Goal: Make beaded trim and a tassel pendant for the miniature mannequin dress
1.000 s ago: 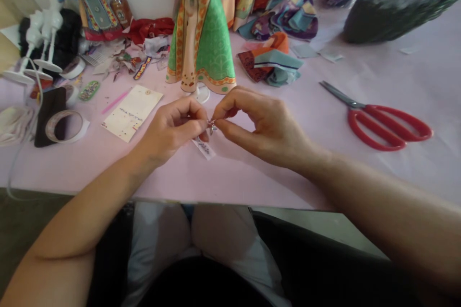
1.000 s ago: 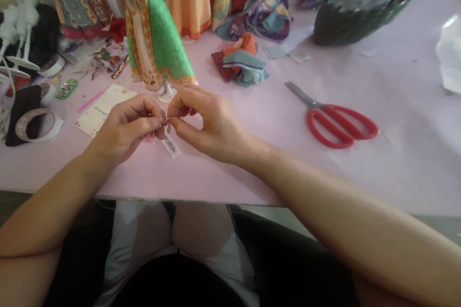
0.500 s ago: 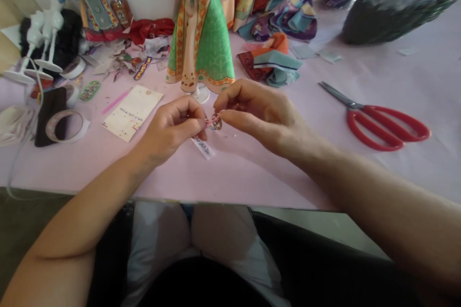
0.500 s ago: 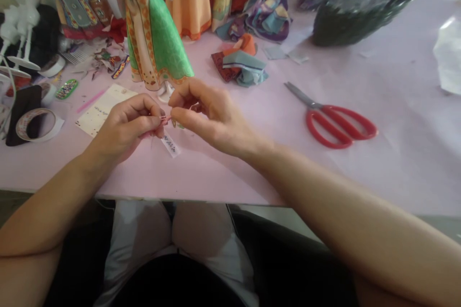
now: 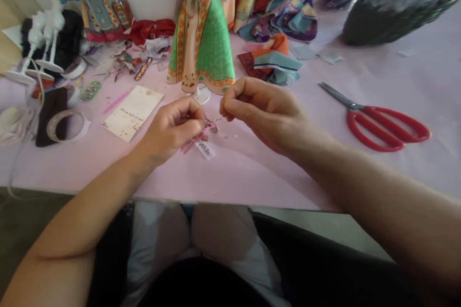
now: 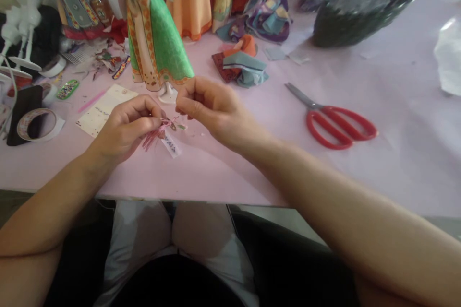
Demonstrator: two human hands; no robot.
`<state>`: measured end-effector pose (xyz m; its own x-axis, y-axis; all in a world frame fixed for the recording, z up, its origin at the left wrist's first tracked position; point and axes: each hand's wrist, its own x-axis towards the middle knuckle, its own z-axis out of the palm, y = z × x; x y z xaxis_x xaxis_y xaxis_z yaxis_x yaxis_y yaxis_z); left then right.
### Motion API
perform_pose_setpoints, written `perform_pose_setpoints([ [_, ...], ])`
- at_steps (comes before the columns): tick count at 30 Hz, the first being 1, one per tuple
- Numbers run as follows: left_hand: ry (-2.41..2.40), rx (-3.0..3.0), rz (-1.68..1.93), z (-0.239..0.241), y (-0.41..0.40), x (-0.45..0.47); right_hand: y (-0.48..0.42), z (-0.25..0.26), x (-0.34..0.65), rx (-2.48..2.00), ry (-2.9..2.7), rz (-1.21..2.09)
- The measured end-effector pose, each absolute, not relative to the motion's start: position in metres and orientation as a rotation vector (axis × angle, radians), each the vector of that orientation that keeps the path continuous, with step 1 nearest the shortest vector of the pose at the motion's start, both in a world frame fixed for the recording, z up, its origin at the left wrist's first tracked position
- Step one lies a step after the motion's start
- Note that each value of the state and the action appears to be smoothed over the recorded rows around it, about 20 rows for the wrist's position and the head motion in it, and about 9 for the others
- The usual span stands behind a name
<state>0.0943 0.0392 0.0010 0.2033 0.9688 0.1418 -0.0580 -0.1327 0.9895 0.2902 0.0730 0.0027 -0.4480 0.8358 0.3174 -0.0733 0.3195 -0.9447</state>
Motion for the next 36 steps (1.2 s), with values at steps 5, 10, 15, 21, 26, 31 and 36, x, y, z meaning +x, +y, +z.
perform_pose_setpoints([
  [5,0.935,1.355,1.175,0.0001,0.0389,0.0935,0.0677,0.0077,0.2907,-0.702,-1.834,1.212],
  [10,0.932,1.354,1.186,-0.0007,0.0391,0.0933,0.0693,0.0058,0.2901,-0.681,-1.959,1.104],
  [15,0.936,1.363,1.187,-0.0006,0.0398,0.0924,0.0705,0.0031,0.29,-0.654,-1.971,1.137],
  [21,0.909,1.385,1.173,-0.0009,0.0416,0.0917,0.0705,0.0037,0.2906,-0.684,-1.884,1.28],
  [26,0.915,1.376,1.179,-0.0002,0.0424,0.0917,0.0729,0.0027,0.2892,-0.624,-1.646,1.444],
  [31,0.933,1.375,1.166,0.0001,0.0412,0.0935,0.0737,0.0005,0.2887,-0.605,-1.568,1.487],
  [36,0.937,1.369,1.165,0.0006,0.0408,0.0942,0.0731,-0.0001,0.2891,-0.631,-1.586,1.443],
])
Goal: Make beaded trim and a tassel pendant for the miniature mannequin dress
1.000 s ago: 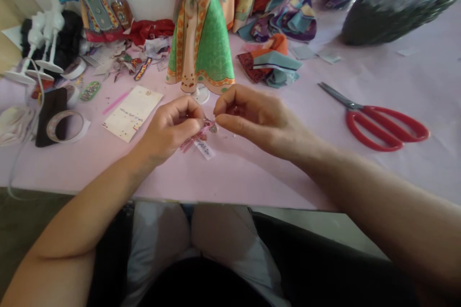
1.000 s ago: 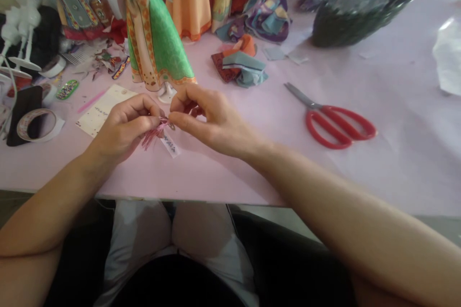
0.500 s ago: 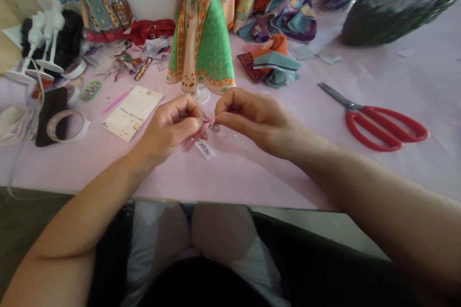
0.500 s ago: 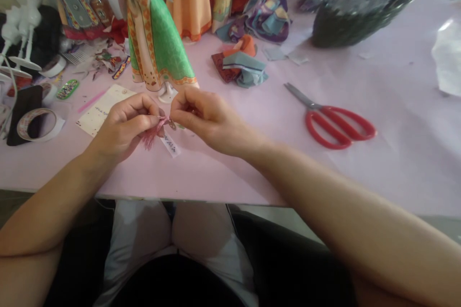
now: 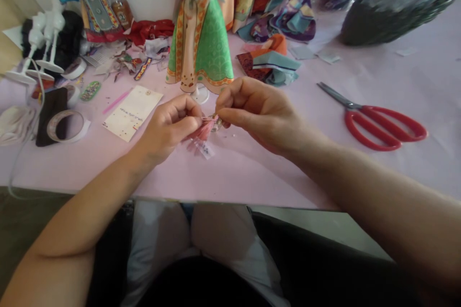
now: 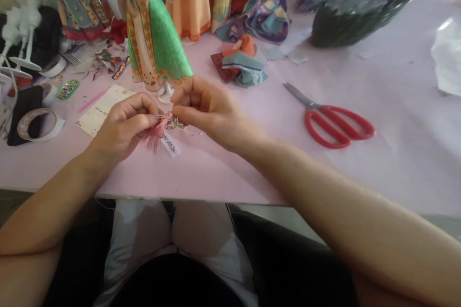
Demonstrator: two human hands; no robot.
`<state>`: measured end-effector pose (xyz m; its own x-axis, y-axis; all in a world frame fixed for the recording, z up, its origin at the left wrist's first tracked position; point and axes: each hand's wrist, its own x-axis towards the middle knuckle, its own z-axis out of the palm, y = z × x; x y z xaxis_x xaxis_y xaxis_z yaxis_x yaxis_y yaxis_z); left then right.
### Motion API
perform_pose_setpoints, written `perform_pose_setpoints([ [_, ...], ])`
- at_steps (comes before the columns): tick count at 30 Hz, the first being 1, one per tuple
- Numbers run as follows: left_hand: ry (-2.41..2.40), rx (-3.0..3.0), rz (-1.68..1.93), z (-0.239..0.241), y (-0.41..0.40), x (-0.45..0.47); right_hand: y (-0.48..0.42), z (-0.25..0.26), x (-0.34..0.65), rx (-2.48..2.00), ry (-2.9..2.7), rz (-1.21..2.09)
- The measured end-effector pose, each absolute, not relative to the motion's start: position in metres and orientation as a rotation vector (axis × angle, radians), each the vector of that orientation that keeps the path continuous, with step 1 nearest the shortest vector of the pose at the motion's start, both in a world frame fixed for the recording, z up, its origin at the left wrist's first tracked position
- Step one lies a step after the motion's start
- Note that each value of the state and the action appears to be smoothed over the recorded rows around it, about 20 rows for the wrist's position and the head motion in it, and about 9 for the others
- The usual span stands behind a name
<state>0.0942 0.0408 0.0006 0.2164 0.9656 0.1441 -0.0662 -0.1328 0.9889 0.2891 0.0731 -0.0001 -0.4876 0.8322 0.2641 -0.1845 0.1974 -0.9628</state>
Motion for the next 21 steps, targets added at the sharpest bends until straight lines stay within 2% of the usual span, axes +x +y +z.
perform_pose_setpoints([
  [14,0.912,1.379,1.131,0.0006,0.0413,0.0926,0.0654,0.0016,0.288,-0.79,-1.878,1.029],
  [16,0.866,1.37,1.119,0.0,0.0414,0.093,0.0664,0.0021,0.2869,-0.772,-1.782,1.138],
  [21,0.838,1.403,1.144,0.0,0.0419,0.0936,0.0732,0.004,0.2872,-0.678,-1.471,1.673],
])
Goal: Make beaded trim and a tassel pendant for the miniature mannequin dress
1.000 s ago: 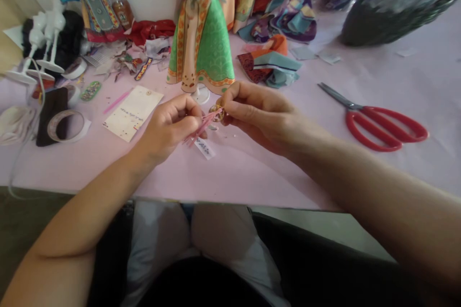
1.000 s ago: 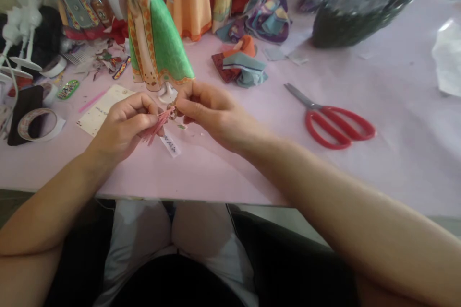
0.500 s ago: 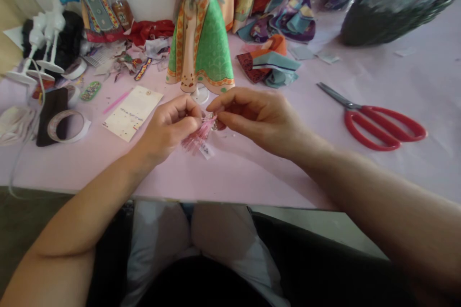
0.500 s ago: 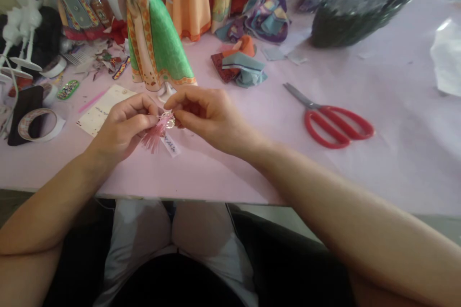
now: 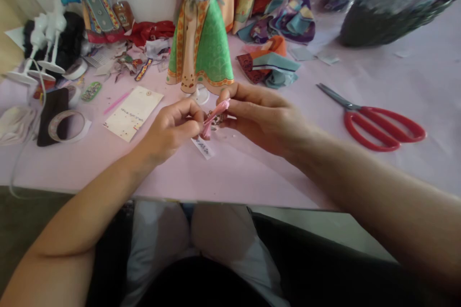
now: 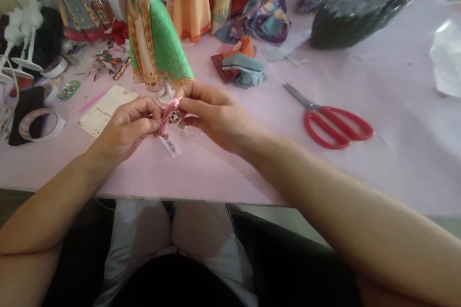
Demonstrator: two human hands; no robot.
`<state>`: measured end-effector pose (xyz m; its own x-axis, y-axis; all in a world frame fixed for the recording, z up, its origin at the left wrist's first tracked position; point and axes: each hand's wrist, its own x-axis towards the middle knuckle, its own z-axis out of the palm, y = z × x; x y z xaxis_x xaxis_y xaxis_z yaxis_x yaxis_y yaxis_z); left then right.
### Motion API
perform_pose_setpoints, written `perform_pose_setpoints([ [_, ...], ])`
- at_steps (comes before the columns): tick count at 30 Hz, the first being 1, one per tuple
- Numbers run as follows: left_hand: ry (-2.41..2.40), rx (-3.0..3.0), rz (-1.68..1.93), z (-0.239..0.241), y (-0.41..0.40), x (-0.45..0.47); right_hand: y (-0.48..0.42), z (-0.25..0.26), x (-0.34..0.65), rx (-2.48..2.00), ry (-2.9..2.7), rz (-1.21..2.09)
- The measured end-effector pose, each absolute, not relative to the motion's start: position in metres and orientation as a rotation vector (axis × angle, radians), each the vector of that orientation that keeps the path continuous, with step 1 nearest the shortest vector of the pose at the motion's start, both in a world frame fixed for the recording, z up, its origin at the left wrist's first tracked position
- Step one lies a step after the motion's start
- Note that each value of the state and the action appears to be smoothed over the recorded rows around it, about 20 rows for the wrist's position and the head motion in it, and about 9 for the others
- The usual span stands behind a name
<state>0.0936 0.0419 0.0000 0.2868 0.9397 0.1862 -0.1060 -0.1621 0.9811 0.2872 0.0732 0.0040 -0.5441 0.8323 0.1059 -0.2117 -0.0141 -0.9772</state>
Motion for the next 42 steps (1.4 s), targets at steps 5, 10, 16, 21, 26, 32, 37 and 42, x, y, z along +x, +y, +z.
perform_pose_setpoints([
  [5,0.903,1.415,1.098,0.001,0.042,0.092,0.078,0.006,0.295,-0.649,-1.388,1.951],
  [10,0.912,1.423,1.119,-0.001,0.043,0.091,0.08,0.003,0.297,-0.519,-1.502,1.866],
  [16,0.936,1.422,1.16,0.001,0.041,0.091,0.08,0.001,0.293,-0.52,-1.565,1.742],
  [21,0.952,1.366,1.189,0.004,0.041,0.09,0.081,0.008,0.293,-0.702,-1.285,1.821],
  [26,0.947,1.356,1.237,0.004,0.04,0.089,0.083,0.011,0.291,-0.751,-1.154,1.838],
  [32,0.952,1.416,1.256,0.005,0.04,0.087,0.086,0.005,0.293,-0.741,-1.31,1.745],
  [37,0.926,1.439,1.27,0.007,0.042,0.089,0.09,0.001,0.296,-0.805,-1.448,1.314],
  [42,0.938,1.511,1.291,0.012,0.04,0.095,0.084,0.007,0.297,-0.702,-1.516,1.268],
])
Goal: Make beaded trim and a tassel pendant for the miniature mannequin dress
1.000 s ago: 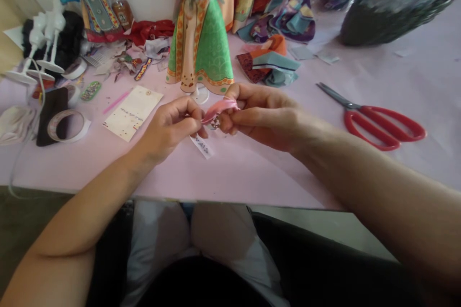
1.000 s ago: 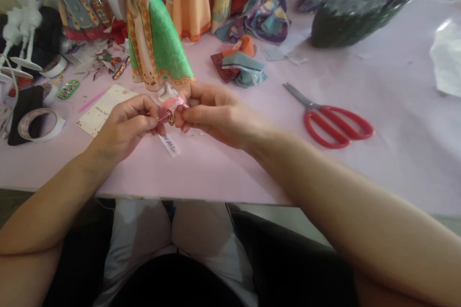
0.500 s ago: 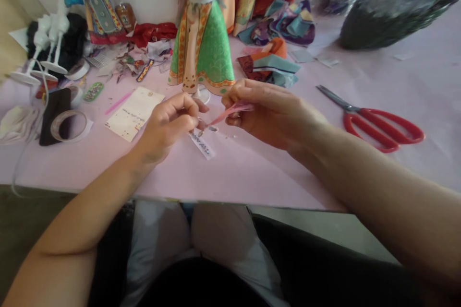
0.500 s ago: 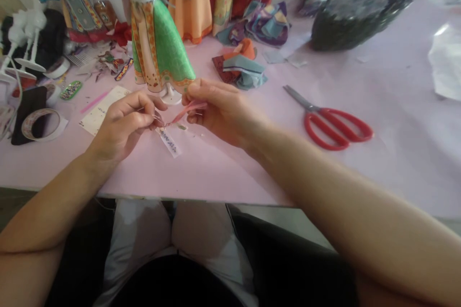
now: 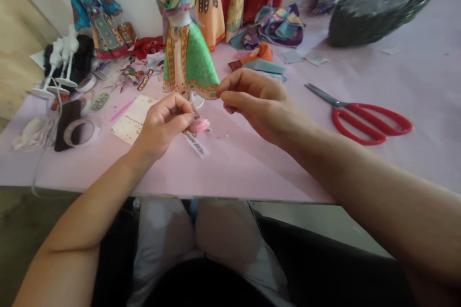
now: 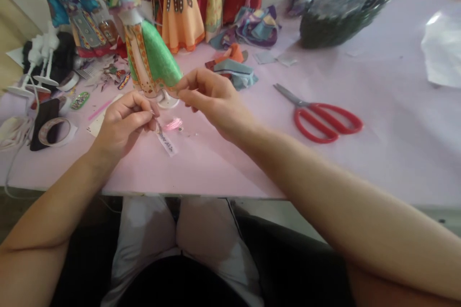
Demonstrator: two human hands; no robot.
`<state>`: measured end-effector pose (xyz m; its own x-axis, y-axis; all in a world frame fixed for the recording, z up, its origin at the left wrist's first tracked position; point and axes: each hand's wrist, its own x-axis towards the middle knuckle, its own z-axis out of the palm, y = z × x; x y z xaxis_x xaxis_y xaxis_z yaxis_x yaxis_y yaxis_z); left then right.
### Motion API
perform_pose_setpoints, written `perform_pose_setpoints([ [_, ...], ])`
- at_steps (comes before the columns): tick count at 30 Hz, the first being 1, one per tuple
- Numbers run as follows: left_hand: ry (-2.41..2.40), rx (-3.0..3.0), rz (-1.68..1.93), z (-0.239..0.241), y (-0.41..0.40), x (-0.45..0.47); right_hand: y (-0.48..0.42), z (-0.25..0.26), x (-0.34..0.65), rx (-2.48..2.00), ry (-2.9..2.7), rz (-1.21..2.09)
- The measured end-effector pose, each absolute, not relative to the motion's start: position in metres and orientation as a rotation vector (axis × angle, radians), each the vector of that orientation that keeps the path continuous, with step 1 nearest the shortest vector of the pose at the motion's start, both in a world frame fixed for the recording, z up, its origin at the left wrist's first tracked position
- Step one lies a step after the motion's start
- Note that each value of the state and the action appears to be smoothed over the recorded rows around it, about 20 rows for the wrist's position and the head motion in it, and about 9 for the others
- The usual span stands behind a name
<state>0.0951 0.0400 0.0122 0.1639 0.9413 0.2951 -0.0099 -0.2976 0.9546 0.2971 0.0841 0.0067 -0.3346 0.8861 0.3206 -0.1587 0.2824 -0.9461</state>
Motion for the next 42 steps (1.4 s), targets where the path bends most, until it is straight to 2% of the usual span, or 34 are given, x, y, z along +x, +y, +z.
perform_pose_setpoints([
  [6,1.045,1.544,1.284,0.022,0.033,0.103,0.072,0.014,0.297,-0.535,-1.653,1.511],
  [20,1.086,1.732,1.426,0.043,0.051,0.138,0.082,0.017,0.302,-0.406,-1.533,1.466],
  [28,0.877,1.726,1.595,0.044,0.055,0.144,0.088,0.026,0.313,-0.4,-1.288,1.793],
  [35,0.973,1.626,1.27,0.021,0.046,0.135,0.087,0.032,0.315,-0.423,-1.12,1.885],
  [42,0.882,1.697,1.297,0.012,0.037,0.14,0.085,0.033,0.312,-0.425,-1.105,1.894],
])
